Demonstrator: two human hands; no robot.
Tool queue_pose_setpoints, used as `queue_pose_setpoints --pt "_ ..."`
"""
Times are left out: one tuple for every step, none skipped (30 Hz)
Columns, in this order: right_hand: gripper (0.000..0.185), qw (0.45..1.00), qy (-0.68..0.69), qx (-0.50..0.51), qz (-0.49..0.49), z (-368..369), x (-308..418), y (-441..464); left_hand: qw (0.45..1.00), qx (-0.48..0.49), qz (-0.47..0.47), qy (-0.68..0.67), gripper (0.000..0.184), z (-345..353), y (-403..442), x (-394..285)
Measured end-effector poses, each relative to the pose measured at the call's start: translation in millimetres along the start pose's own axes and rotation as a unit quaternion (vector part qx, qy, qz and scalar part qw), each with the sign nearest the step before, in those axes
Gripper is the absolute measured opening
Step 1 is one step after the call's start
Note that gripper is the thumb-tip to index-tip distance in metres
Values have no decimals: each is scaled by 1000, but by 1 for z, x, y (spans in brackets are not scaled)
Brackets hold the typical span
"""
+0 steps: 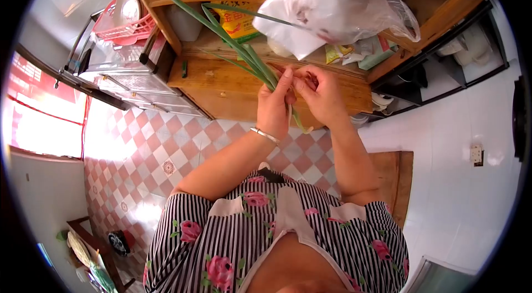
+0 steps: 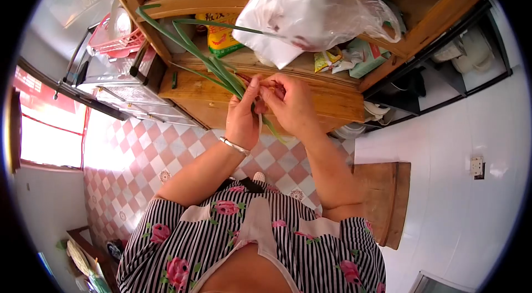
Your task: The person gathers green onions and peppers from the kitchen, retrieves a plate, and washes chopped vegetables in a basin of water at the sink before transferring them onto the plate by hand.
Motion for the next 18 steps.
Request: queue_pose_setpoints --pt "13 999 -44 6 12 7 -1 -2 1000 -9 -1 5 18 -12 -4 0" --pt "14 999 -8 -46 3 -1 -1 -5 1000 -11 -5 8 16 -19 -6 1" --pt "15 995 27 -98 -6 -13 -2 -9 999 -38 -12 3 12 -22 -10 -4" --pt "16 987 61 -151 -17 -28 -2 -14 999 -49 -3 -5 12 -27 -12 -10" --pt "18 973 129 -190 -2 -50 -9 -20 998 -61 6 -14 12 -33 -16 -16" --pt "21 953 193 -232 10 -75 -16 -25 997 -66 13 -24 13 -36 -18 -22" --pt "23 937 190 -292 -5 -100 -21 -30 998 -62 18 -11 12 -35 -22 -29" --pt "26 916 185 -354 -16 -121 -22 -35 998 -63 24 -5 12 -35 -25 -40" --pt "34 908 158 -386 -35 -135 -11 -37 998 -64 29 1 12 -37 -29 -50" --pt "36 885 158 -421 -118 -148 2 -37 997 -64 34 8 12 -38 -31 -60" --pt "38 855 155 -453 -198 -159 11 -35 997 -66 34 17 12 -42 -32 -69" --pt "38 845 132 -463 -233 -165 23 -37 997 -70 33 26 12 -49 -34 -77" --pt "38 833 109 -471 -268 -171 36 -38 996 -76 33 35 13 -55 -38 -85" --pt "37 846 69 -459 -261 -174 49 -37 995 -74 44 43 13 -60 -42 -94" --pt "35 858 30 -446 -254 -176 64 -34 994 -73 58 50 13 -64 -45 -104" --pt "33 868 -9 -431 -246 -178 75 -30 993 -73 74 56 14 -69 -48 -114" --pt "20 878 -64 -422 -217 -184 80 -25 992 -70 80 62 14 -72 -51 -122" --pt "16 884 -112 -391 -231 -178 98 -19 992 -67 87 68 15 -76 -53 -131"
Point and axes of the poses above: each hand's wrist, its own y-axis towards the middle knuckle, its own z-axis out of the palm, x = y × z, the point moved 9 cm from there along y, towards the middle knuckle, and after that the axes turned 12 degrees about x, right-handed, at the moved point
